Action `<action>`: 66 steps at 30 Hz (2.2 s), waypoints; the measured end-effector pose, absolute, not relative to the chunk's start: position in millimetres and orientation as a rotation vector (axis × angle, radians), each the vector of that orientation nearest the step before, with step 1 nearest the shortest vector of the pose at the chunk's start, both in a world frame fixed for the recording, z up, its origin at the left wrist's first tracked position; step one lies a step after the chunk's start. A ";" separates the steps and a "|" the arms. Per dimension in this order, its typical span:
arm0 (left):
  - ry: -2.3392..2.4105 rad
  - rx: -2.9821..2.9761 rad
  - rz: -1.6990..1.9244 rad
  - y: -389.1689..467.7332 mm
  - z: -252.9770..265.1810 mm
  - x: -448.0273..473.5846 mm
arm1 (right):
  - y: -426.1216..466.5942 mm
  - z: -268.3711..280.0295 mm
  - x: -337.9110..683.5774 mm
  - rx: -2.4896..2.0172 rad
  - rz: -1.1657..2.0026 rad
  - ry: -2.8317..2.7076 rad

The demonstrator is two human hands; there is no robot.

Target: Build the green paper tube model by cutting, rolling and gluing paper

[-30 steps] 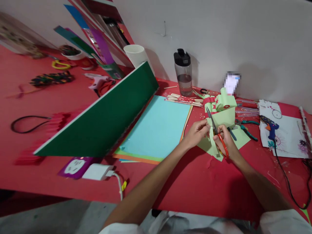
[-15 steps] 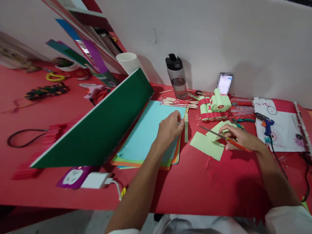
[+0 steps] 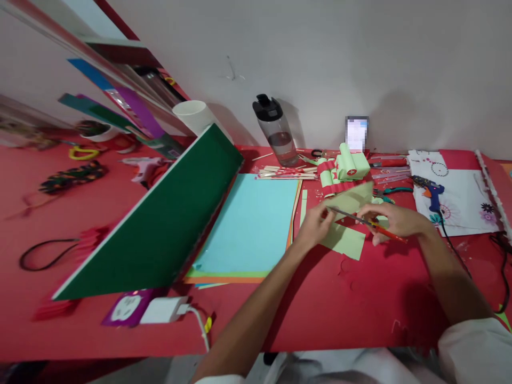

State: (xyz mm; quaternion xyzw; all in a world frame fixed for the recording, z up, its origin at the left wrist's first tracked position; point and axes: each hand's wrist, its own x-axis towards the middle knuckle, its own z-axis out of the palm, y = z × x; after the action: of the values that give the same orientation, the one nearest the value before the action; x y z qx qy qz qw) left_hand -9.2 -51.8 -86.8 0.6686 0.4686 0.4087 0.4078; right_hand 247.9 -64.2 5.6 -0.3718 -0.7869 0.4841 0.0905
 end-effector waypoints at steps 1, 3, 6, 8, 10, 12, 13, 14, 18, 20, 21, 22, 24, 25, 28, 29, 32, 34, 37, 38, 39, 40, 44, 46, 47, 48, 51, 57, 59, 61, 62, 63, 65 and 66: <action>1.211 1.628 1.062 -47.1 -87.4 -15.4 | -64.8 9.5 249.0 -1.144 1.425 -2.413; 1.188 1.327 1.187 -39.1 -86.6 -28.8 | -65.9 14.6 249.7 -1.254 1.437 -2.577; 1.049 1.043 1.209 -33.4 -82.4 -43.6 | -67.5 11.0 247.7 -1.385 1.409 -2.782; 0.981 0.994 1.189 -33.4 -79.4 -47.8 | -68.7 3.1 245.9 -1.405 1.323 -2.847; 0.947 1.017 1.172 -35.1 -76.7 -48.5 | -70.3 -3.7 244.4 -1.392 1.266 -2.843; 0.948 1.053 1.156 -37.4 -73.7 -47.6 | -72.5 -6.0 243.8 -1.379 1.256 -2.811; 0.960 1.070 1.150 -38.6 -71.9 -47.0 | -73.6 -5.3 243.9 -1.374 1.245 -2.800; 0.975 1.086 1.140 -39.7 -69.9 -46.5 | -74.6 -3.6 244.3 -1.373 1.233 -2.787; 1.015 1.137 1.089 -42.9 -62.9 -45.0 | -74.5 5.3 248.4 -1.390 1.165 -2.671; 1.023 1.142 1.074 -43.6 -62.2 -44.0 | -72.3 7.6 249.7 -1.419 1.149 -2.568; 1.032 1.146 1.072 -43.8 -62.7 -43.2 | -70.9 7.7 249.3 -1.435 1.168 -2.491; 1.045 1.152 1.072 -44.0 -63.8 -42.3 | -69.5 6.9 247.9 -1.444 1.219 -2.392; 1.073 1.167 1.074 -44.7 -66.8 -39.7 | -67.1 1.8 242.1 -1.427 1.360 -2.150; 1.083 1.172 1.077 -45.2 -68.2 -38.2 | -66.1 -2.7 237.9 -1.397 1.429 -2.025; 1.082 1.186 1.057 -47.6 -70.4 -33.9 | -63.4 -21.0 223.2 -1.310 1.461 -1.777; 1.077 1.199 1.047 -48.4 -70.1 -32.8 | -62.7 -27.1 218.9 -1.291 1.423 -1.730; 1.098 1.254 1.059 -49.5 -67.8 -31.7 | -61.0 -38.4 211.6 -1.313 1.350 -1.689; 1.130 1.274 1.087 -48.7 -66.8 -32.5 | -60.4 -39.0 211.5 -1.320 1.371 -1.663; 1.123 1.258 1.088 -45.4 -68.4 -34.3 | -59.0 -35.4 215.3 -1.312 1.405 -1.582; 1.109 1.243 1.081 -44.1 -69.7 -34.8 | -58.2 -34.7 217.1 -1.317 1.405 -1.557; 1.098 1.226 1.079 -43.0 -71.0 -35.1 | -57.3 -34.6 218.8 -1.325 1.399 -1.539; 1.089 1.212 1.079 -42.3 -72.3 -35.3 | -56.3 -35.0 220.4 -1.335 1.389 -1.525; 1.053 1.275 1.097 -44.0 -74.5 -36.3 | -53.0 -38.9 224.6 -1.363 1.334 -1.464; 1.022 1.396 1.111 -47.0 -75.1 -37.8 | -52.3 -39.4 225.0 -1.356 1.323 -1.407; 1.002 1.468 1.115 -48.5 -75.9 -38.8 | -52.1 -39.1 224.9 -1.349 1.326 -1.382; 0.983 1.535 1.115 -49.8 -77.1 -40.1 | -52.0 -38.5 224.8 -1.342 1.332 -1.360; 0.930 1.671 1.050 -52.4 -81.5 -43.4 | -51.8 -35.9 224.6 -1.347 1.332 -1.341; 0.959 1.492 1.080 -53.0 -74.3 -40.4 | -53.2 -33.8 224.0 -1.365 1.318 -1.401; 0.959 1.340 1.078 -52.2 -70.8 -38.2 | -54.8 -34.6 221.5 -1.340 1.342 -1.422; 0.956 1.235 1.034 -50.6 -70.9 -37.1 | -57.0 -35.8 217.6 -1.294 1.379 -1.451; 0.966 1.204 1.014 -49.6 -72.4 -37.1 | -58.2 -36.5 215.3 -1.270 1.394 -1.476; 0.988 1.186 1.002 -48.4 -74.6 -37.5 | -59.2 -37.3 213.2 -1.247 1.404 -1.504; 1.049 1.191 0.991 -46.1 -79.5 -39.4 | -60.6 -39.4 209.9 -1.203 1.413 -1.553; 1.078 1.218 0.987 -45.2 -81.6 -40.7 | -60.9 -40.5 209.2 -1.187 1.414 -1.568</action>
State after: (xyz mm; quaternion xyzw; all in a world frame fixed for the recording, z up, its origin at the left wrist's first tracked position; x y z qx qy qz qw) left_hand -40.7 -45.2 -81.6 0.5214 0.4614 0.4222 0.5806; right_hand 209.2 -60.9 -40.5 -0.4587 -0.6061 0.5462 0.3520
